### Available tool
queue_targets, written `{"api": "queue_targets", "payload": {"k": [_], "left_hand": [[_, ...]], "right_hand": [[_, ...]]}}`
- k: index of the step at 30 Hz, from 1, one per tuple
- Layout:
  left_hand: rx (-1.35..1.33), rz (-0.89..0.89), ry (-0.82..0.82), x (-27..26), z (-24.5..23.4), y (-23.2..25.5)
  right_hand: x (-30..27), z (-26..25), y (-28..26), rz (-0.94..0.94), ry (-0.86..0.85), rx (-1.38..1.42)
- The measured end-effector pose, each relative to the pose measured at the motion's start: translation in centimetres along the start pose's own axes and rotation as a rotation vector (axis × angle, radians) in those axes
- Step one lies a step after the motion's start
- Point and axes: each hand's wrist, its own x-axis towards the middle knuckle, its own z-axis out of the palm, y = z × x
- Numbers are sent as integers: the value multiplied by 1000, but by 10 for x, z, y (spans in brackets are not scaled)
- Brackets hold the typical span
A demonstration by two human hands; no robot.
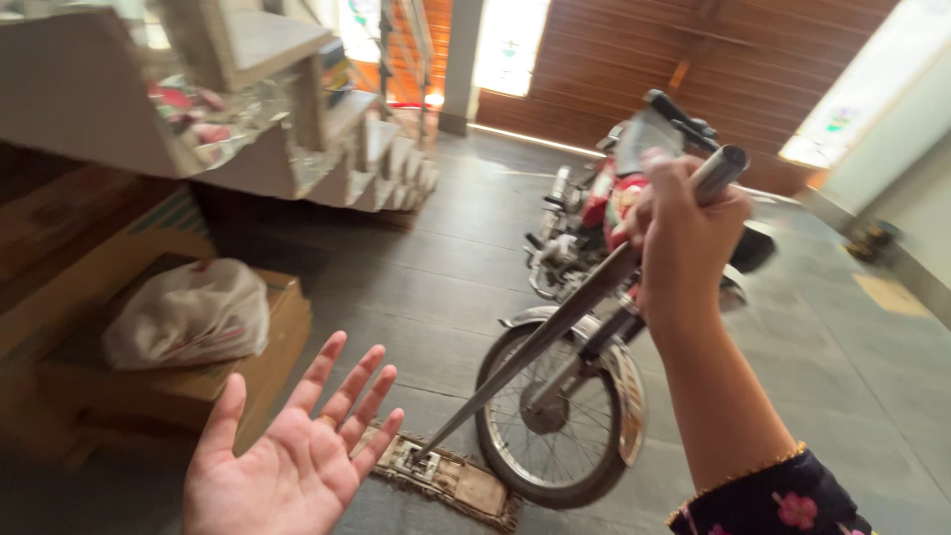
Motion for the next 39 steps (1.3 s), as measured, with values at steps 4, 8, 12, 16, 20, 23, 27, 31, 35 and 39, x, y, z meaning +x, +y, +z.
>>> {"api": "queue_targets", "payload": {"k": [4,8,12,16,20,23,27,31,35,39], "left_hand": [[-13,-53,7,9,-9,-15],[-67,-105,19,16,-9,-35],[-78,-133,10,20,-9,-59],[-96,-193,-29,24,-4,-86],[-68,-178,9,20,3,-117],[-67,-203,0,13,9,-139],[-42,-224,-27,-10,16,-164],[-31,-223,-27,-37,20,-178],[-6,-239,-51,-49,24,-188],[-47,-289,-69,-52,34,-194]], "right_hand": [[-15,-33,-7,183,-5,7],[-26,-66,-16,227,103,-20],[-35,-100,-21,206,243,-39],[-48,-123,-27,273,344,13],[-65,-137,-38,328,314,8],[-83,-146,-49,349,287,2],[-109,-163,-65,364,204,7],[-133,-172,-81,371,227,26],[-156,-179,-105,369,220,1],[-172,-177,-134,368,171,-2]]}}
